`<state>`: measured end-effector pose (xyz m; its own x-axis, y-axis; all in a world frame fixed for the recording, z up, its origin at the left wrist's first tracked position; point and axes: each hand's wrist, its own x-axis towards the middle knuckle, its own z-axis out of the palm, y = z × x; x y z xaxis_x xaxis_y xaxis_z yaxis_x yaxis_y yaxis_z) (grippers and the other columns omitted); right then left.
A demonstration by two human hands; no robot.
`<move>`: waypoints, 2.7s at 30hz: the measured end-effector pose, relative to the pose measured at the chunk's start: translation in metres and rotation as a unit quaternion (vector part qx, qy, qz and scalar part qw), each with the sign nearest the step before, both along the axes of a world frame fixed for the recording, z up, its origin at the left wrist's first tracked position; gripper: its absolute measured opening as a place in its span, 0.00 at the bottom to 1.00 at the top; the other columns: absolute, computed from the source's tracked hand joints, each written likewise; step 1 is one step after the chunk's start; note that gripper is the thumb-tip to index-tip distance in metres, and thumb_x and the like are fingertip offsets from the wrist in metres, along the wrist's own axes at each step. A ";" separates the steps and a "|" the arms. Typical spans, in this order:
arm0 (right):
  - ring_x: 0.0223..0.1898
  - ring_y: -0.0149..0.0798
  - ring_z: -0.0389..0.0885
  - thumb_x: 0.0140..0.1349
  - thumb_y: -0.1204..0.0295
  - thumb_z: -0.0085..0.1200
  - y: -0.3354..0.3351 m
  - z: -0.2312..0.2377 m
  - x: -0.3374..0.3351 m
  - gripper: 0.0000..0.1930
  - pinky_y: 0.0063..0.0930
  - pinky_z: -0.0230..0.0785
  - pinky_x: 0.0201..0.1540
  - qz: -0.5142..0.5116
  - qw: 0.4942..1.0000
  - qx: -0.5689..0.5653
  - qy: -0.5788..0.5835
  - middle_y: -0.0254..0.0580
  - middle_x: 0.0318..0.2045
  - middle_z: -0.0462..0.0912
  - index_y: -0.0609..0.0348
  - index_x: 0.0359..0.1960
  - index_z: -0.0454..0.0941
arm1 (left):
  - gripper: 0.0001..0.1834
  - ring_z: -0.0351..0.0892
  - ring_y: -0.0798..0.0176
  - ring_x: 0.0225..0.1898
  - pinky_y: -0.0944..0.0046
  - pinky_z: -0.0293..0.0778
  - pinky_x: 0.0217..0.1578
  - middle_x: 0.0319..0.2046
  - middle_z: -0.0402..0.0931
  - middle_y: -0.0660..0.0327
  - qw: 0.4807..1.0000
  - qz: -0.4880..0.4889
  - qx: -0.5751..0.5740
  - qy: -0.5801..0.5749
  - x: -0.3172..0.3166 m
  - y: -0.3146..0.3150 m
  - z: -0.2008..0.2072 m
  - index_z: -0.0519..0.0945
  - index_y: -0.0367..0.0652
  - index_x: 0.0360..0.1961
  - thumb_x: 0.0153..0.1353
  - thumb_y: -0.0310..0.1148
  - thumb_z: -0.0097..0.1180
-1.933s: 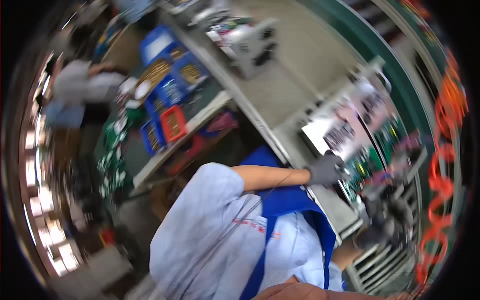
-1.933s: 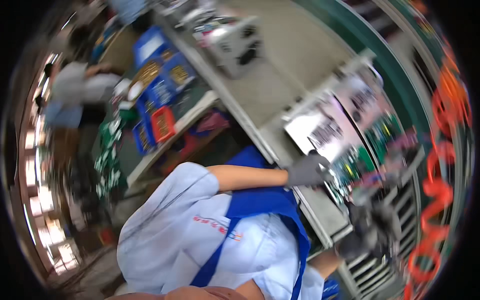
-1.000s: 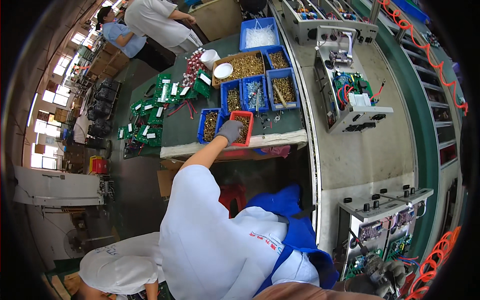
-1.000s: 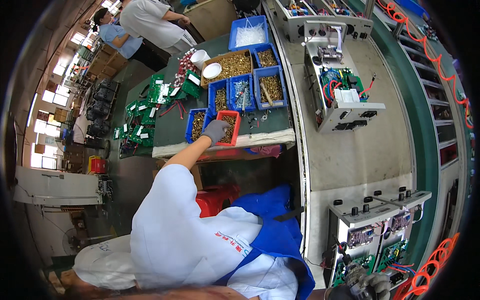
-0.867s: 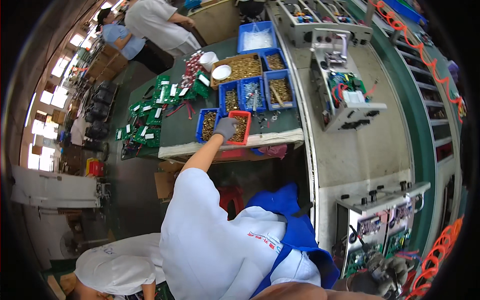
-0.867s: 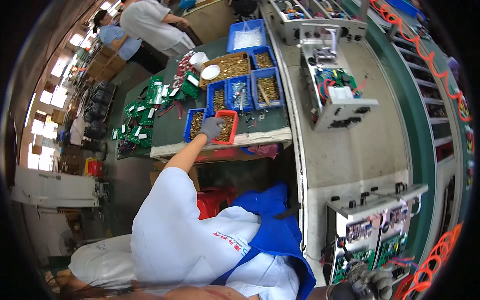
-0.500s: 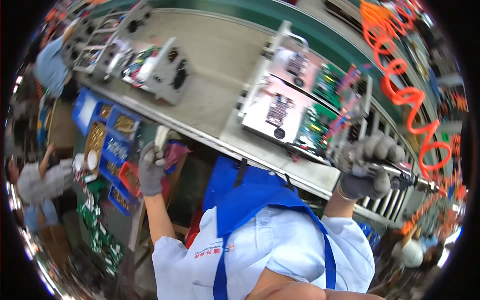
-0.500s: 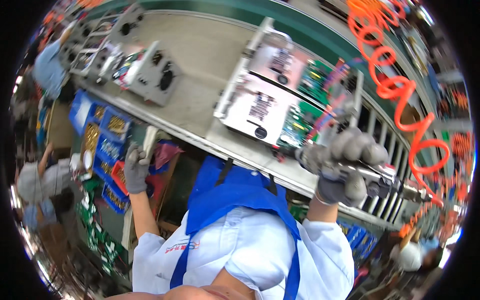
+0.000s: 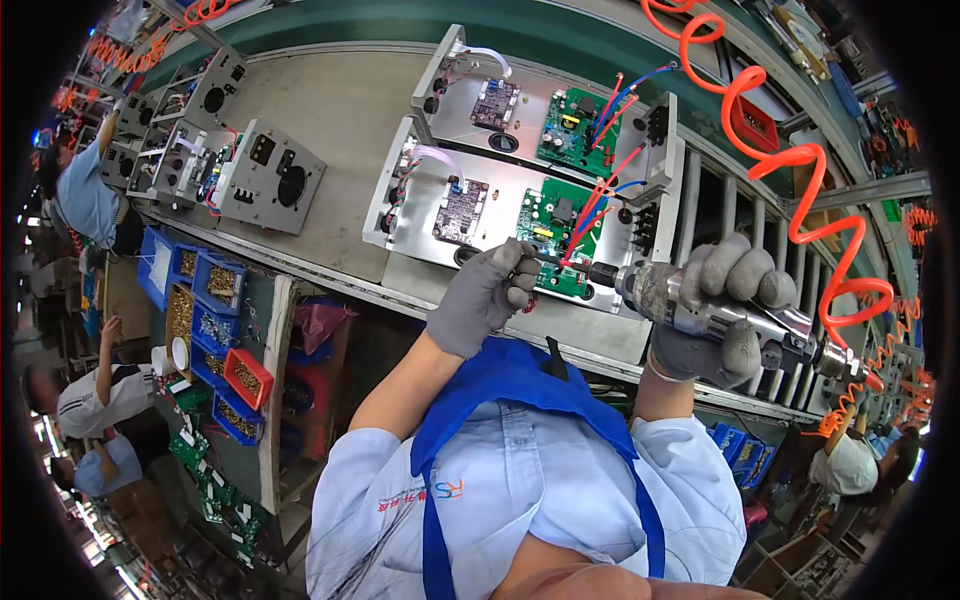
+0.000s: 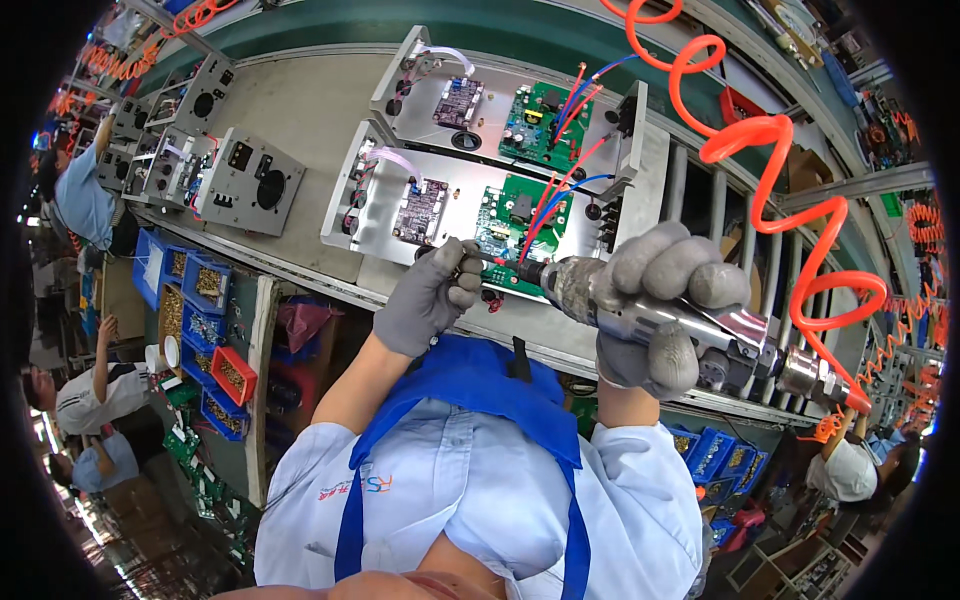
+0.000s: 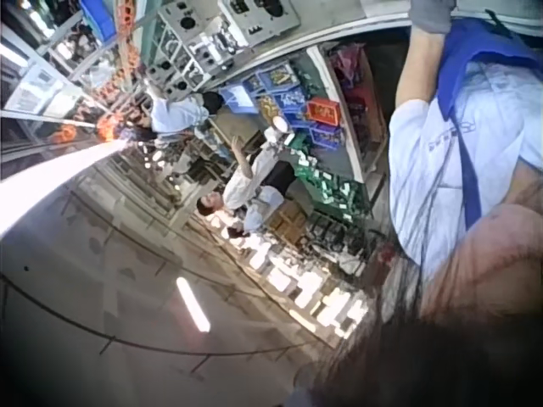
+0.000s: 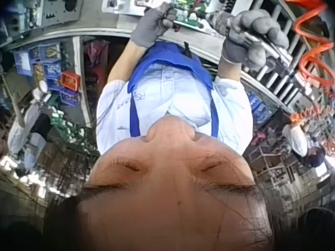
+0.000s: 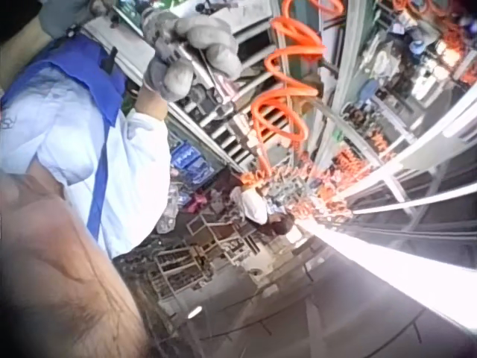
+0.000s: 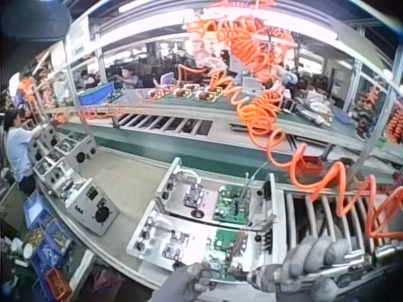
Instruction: The person uses a pneumatic screwdriver to fasten screws onto a circuit board mounted in a metal housing. They repeatedly pick up screws from a nearby bin, align them with the tool, and drive them into the board. The person also handles the board and housing to adjust positioning during the process.
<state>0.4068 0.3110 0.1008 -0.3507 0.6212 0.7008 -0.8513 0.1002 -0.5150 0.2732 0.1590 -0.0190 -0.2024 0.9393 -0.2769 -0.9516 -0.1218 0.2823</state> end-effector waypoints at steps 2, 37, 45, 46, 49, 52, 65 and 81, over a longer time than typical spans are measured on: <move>0.26 0.35 0.68 0.51 0.69 0.61 0.010 -0.007 0.001 0.25 0.25 0.72 0.22 0.027 1.000 0.007 -0.004 0.38 0.27 0.67 0.54 0.53 0.71 | 0.17 0.59 0.78 0.28 0.79 0.62 0.25 0.30 0.64 0.70 0.998 -0.015 0.043 -0.043 -0.005 0.004 -0.008 0.71 0.39 0.44 0.65 0.41 0.55; 0.37 0.36 0.80 0.52 0.84 0.49 0.021 -0.040 -0.091 0.21 0.30 0.78 0.38 -0.105 0.927 -0.066 -0.355 0.52 0.40 0.78 0.61 0.50 0.66 | 0.19 0.78 0.66 0.37 0.71 0.76 0.36 0.42 0.78 0.53 0.992 -0.024 -0.100 0.078 -0.045 0.011 -0.038 0.71 0.30 0.55 0.66 0.30 0.51; 0.37 0.34 0.80 0.54 0.82 0.49 0.029 -0.045 -0.092 0.19 0.27 0.76 0.39 -0.047 0.930 -0.063 -0.360 0.49 0.40 0.78 0.62 0.49 0.68 | 0.26 0.73 0.68 0.36 0.72 0.72 0.36 0.41 0.74 0.56 0.996 -0.040 -0.065 0.044 -0.043 0.013 -0.041 0.67 0.25 0.57 0.64 0.34 0.55; 0.37 0.34 0.80 0.54 0.82 0.50 0.030 -0.047 -0.092 0.19 0.27 0.77 0.39 -0.046 0.932 -0.058 -0.355 0.49 0.40 0.78 0.62 0.49 0.68 | 0.26 0.73 0.68 0.36 0.72 0.72 0.35 0.41 0.74 0.56 0.995 -0.033 -0.073 0.055 -0.043 0.013 -0.037 0.67 0.25 0.57 0.65 0.34 0.55; 0.38 0.35 0.80 0.53 0.83 0.51 0.029 -0.046 -0.095 0.18 0.27 0.77 0.40 -0.058 0.939 -0.034 -0.338 0.49 0.41 0.79 0.63 0.48 0.70 | 0.26 0.73 0.68 0.36 0.72 0.74 0.35 0.41 0.74 0.56 0.993 -0.016 -0.091 0.076 -0.039 0.015 -0.031 0.66 0.25 0.58 0.65 0.32 0.54; 0.39 0.36 0.81 0.52 0.83 0.52 0.031 -0.037 -0.089 0.20 0.28 0.77 0.41 -0.040 0.935 0.011 -0.352 0.49 0.41 0.79 0.64 0.49 0.69 | 0.25 0.73 0.68 0.36 0.72 0.75 0.34 0.42 0.73 0.55 0.993 0.001 -0.101 0.063 -0.040 0.019 -0.031 0.65 0.26 0.59 0.65 0.30 0.53; 0.25 0.34 0.60 0.45 0.65 0.51 0.012 0.001 -0.051 0.24 0.22 0.58 0.21 -0.095 0.990 0.007 -0.106 0.35 0.25 0.60 0.56 0.48 0.72 | 0.16 0.60 0.80 0.26 0.84 0.65 0.23 0.28 0.60 0.71 0.987 -0.059 0.033 -0.146 -0.037 0.033 -0.036 0.70 0.39 0.46 0.66 0.39 0.54; 0.29 0.38 0.66 0.47 0.66 0.51 0.021 -0.002 -0.048 0.25 0.26 0.65 0.27 -0.110 0.988 0.025 -0.109 0.41 0.31 0.69 0.58 0.50 0.73 | 0.21 0.70 0.74 0.32 0.77 0.76 0.31 0.34 0.69 0.63 0.972 -0.090 0.128 -0.178 -0.034 0.054 -0.052 0.69 0.34 0.51 0.69 0.42 0.49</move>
<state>0.3587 0.3322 0.0992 -0.3581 0.6654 0.6550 -0.6752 0.3000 -0.6739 0.2391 0.2126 -0.0713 0.0368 0.9979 -0.0526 -0.9957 0.0321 -0.0868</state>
